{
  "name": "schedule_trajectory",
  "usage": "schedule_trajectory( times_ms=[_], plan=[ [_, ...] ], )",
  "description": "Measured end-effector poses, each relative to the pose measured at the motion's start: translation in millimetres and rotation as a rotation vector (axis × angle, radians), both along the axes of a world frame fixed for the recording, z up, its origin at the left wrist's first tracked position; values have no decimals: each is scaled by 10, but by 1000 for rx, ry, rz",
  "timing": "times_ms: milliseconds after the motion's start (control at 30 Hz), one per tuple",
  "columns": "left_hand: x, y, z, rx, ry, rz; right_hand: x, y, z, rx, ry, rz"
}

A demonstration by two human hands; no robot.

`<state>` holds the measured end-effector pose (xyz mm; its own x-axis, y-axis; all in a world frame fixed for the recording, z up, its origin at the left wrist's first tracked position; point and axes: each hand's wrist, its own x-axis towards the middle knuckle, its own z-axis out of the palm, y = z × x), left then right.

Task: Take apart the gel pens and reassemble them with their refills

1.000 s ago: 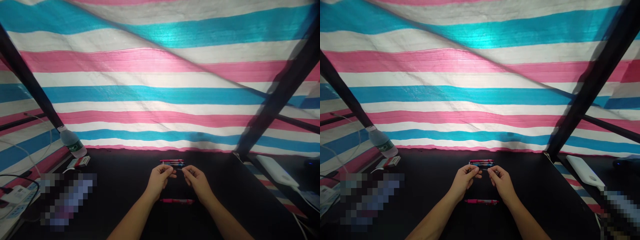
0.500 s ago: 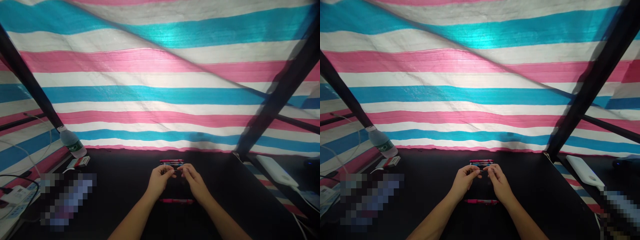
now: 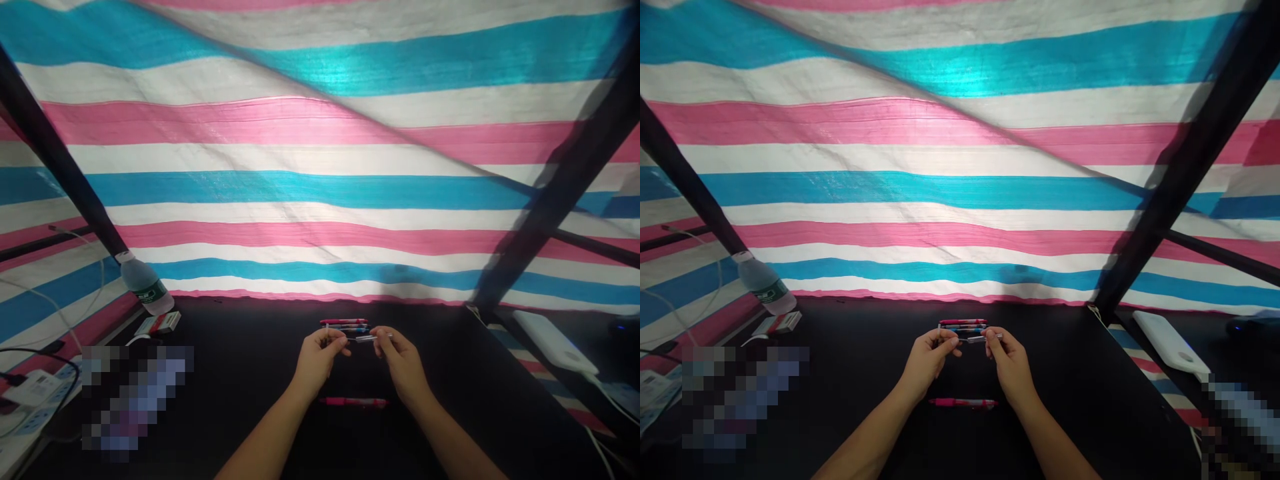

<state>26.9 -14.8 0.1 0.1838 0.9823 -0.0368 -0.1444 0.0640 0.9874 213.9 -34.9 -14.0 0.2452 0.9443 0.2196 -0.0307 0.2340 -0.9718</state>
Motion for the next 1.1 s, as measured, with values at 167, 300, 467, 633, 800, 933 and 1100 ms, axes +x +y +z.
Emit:
schedule_trajectory(
  times_ms=[167, 300, 467, 633, 800, 933, 1100],
  plan=[
    [8, -5, -1, 13, -2, -13, -5, -4, 19, -28, -2, 115],
    [-14, -16, 25, 35, -45, 11, -39, -36, 58, -84, -31, 289],
    [-28, -35, 59, 4, -115, -87, -124, -101, 97, -66, -46, 563],
    [-18, 2, 32, -87, -290, -147, -127, -41, 11, -74, 97, 510],
    [-55, 37, -30, 1, -214, -181, -41, 80, -136, -45, 293, 396],
    [-97, 30, -22, 143, -31, -212, 27, 87, -121, -63, 152, 355],
    [-96, 68, -25, 81, -104, -89, -12, 30, -61, -108, 46, 308]
  ],
)
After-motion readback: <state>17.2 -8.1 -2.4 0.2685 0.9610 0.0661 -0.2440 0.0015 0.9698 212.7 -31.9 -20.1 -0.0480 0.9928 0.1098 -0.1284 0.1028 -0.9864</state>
